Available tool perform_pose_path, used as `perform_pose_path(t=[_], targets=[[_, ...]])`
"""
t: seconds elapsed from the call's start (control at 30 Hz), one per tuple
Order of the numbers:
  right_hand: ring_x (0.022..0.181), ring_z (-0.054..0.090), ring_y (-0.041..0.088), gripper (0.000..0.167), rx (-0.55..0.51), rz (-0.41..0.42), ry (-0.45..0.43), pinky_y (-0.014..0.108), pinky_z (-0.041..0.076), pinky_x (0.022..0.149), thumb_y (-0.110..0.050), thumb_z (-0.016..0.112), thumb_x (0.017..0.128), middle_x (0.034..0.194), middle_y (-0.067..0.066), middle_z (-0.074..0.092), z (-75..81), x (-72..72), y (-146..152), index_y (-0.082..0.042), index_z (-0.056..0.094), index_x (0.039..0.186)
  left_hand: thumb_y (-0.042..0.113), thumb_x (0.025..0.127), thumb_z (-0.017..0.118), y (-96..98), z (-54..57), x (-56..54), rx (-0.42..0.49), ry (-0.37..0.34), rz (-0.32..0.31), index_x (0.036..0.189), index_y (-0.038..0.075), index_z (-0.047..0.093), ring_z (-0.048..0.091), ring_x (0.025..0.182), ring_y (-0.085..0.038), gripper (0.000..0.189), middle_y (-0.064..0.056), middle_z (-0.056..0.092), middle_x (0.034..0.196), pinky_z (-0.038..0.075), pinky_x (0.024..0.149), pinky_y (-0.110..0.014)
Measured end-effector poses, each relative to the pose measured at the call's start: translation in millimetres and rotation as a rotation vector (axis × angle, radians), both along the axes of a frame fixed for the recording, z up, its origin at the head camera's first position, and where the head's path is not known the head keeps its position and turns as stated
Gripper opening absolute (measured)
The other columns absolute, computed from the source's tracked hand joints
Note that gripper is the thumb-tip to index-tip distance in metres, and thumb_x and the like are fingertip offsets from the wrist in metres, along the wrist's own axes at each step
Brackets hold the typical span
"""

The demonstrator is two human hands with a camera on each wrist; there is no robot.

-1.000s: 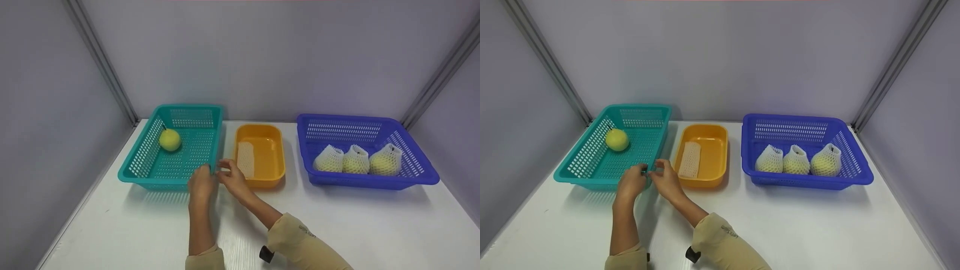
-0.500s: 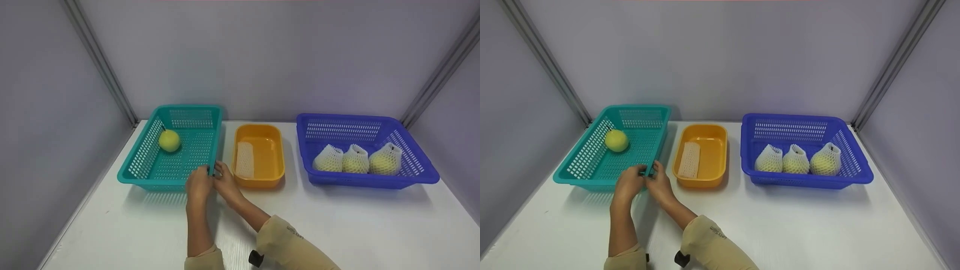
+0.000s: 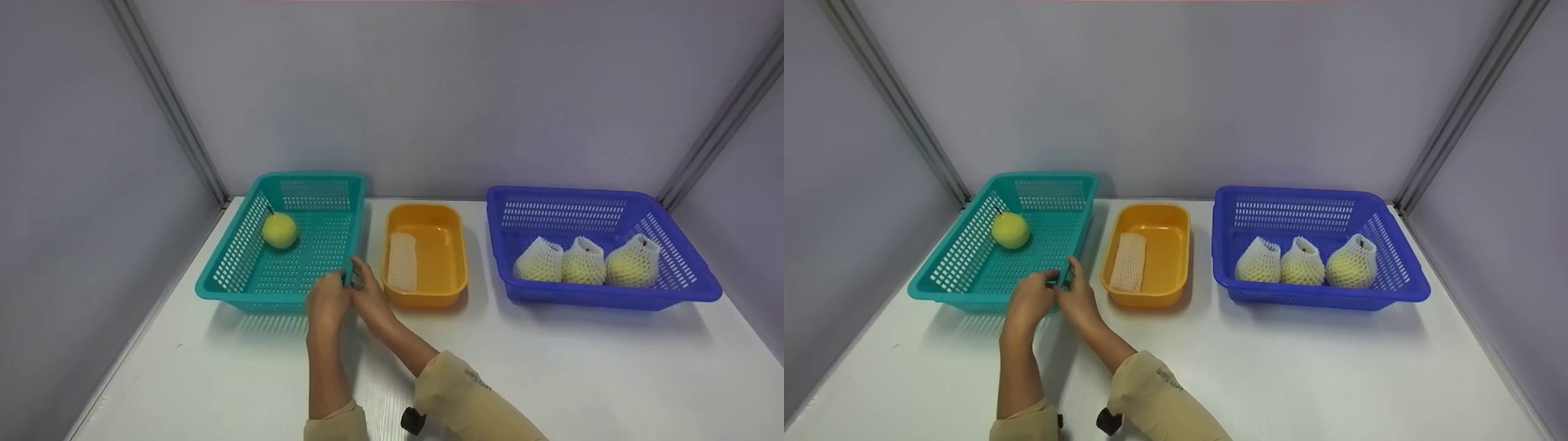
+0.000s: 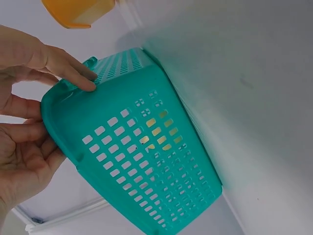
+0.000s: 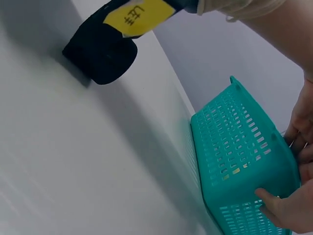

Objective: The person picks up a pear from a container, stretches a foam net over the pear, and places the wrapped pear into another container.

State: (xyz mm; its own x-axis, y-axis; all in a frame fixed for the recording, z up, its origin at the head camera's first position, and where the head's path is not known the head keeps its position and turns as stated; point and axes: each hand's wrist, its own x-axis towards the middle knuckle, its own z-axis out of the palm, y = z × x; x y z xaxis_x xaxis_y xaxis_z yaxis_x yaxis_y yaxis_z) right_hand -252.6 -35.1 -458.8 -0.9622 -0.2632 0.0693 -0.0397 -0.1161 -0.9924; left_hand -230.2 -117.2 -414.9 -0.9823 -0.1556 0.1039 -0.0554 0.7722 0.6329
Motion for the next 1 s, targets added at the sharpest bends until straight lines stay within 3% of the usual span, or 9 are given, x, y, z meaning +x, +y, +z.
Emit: perform_pose_path(t=[0.07, 0.17, 0.3, 0.4, 0.57, 0.7, 0.87, 1.0], targets=[[0.125, 0.034, 0.035, 0.063, -0.005, 0.002, -0.001, 0.035, 0.042, 0.09, -0.003, 0.053, 0.086, 0.145, 0.019, 0.025, -0.7, -0.2, -0.3, -0.003, 0.025, 0.143, -0.003, 0.084, 0.054, 0.2, -0.2, 0.0, -0.002, 0.017, -0.002, 0.103, -0.009, 0.063, 0.054, 0.066, -0.025, 0.022, -0.02, 0.064, 0.086, 0.048, 0.06, -0.041], [0.124, 0.035, 0.036, 0.062, -0.025, 0.006, -0.002, 0.031, 0.044, 0.084, 0.0, 0.053, 0.086, 0.145, 0.021, 0.023, 2.3, 1.9, -0.1, 0.0, 0.025, 0.142, -0.004, 0.084, 0.054, -0.7, 2.3, -1.1, 0.012, -0.003, -0.012, 0.104, -0.009, 0.063, 0.054, 0.067, -0.025, 0.023, -0.02, 0.064, 0.087, 0.048, 0.059, -0.041], [0.124, 0.035, 0.038, 0.062, -0.068, 0.0, -0.037, 0.032, 0.046, 0.083, 0.0, 0.054, 0.086, 0.145, 0.022, 0.021, 2.6, 3.1, -2.0, 0.001, 0.026, 0.141, -0.003, 0.086, 0.051, -5.5, 13.4, -4.8, 0.028, -0.064, -0.018, 0.121, -0.011, 0.052, 0.055, 0.101, -0.036, 0.036, -0.026, 0.055, 0.117, 0.045, 0.082, -0.046], [0.123, 0.036, 0.038, 0.062, -0.107, 0.002, -0.064, 0.036, 0.045, 0.087, 0.0, 0.054, 0.087, 0.146, 0.021, 0.021, -0.7, 0.8, -4.7, 0.0, 0.025, 0.142, -0.002, 0.09, 0.046, -12.6, 25.6, -12.3, -0.018, -0.058, -0.008, 0.124, -0.012, 0.048, 0.047, 0.113, -0.04, 0.036, -0.027, 0.051, 0.123, 0.04, 0.09, -0.049], [0.124, 0.036, 0.039, 0.06, -0.09, -0.008, -0.066, 0.039, 0.043, 0.089, 0.003, 0.05, 0.087, 0.145, 0.02, 0.023, 0.4, -1.3, -4.0, -0.002, 0.026, 0.142, 0.005, 0.094, 0.045, -30.5, 46.3, -43.1, -0.124, -0.051, -0.025, 0.12, -0.012, 0.05, 0.049, 0.109, -0.039, 0.032, -0.028, 0.053, 0.117, 0.04, 0.089, -0.048], [0.123, 0.036, 0.039, 0.059, -0.082, -0.01, -0.054, 0.038, 0.044, 0.088, 0.003, 0.051, 0.088, 0.145, 0.02, 0.024, -0.5, -2.7, -3.5, -0.002, 0.027, 0.141, 0.007, 0.095, 0.044, -48.3, 55.8, -75.0, -0.208, -0.153, -0.031, 0.126, -0.013, 0.042, 0.044, 0.112, -0.042, 0.037, -0.031, 0.045, 0.122, 0.039, 0.089, -0.051], [0.121, 0.039, 0.038, 0.057, -0.071, -0.007, -0.051, 0.036, 0.045, 0.087, 0.003, 0.051, 0.089, 0.145, 0.02, 0.025, -1.5, -1.7, -4.5, -0.002, 0.028, 0.141, 0.004, 0.094, 0.041, -76.2, 54.3, -101.3, -0.357, -0.303, 0.026, 0.134, -0.018, 0.023, 0.034, 0.118, -0.048, 0.049, -0.037, 0.03, 0.13, 0.036, 0.093, -0.052], [0.121, 0.039, 0.038, 0.057, -0.068, -0.015, -0.062, 0.035, 0.045, 0.087, 0.003, 0.051, 0.089, 0.145, 0.019, 0.024, 0.0, -0.2, -4.9, -0.003, 0.028, 0.141, 0.006, 0.094, 0.04, -97.9, 47.4, -110.8, -0.384, -0.337, 0.037, 0.135, -0.019, 0.016, 0.027, 0.12, -0.053, 0.053, -0.042, 0.022, 0.131, 0.032, 0.096, -0.054]])
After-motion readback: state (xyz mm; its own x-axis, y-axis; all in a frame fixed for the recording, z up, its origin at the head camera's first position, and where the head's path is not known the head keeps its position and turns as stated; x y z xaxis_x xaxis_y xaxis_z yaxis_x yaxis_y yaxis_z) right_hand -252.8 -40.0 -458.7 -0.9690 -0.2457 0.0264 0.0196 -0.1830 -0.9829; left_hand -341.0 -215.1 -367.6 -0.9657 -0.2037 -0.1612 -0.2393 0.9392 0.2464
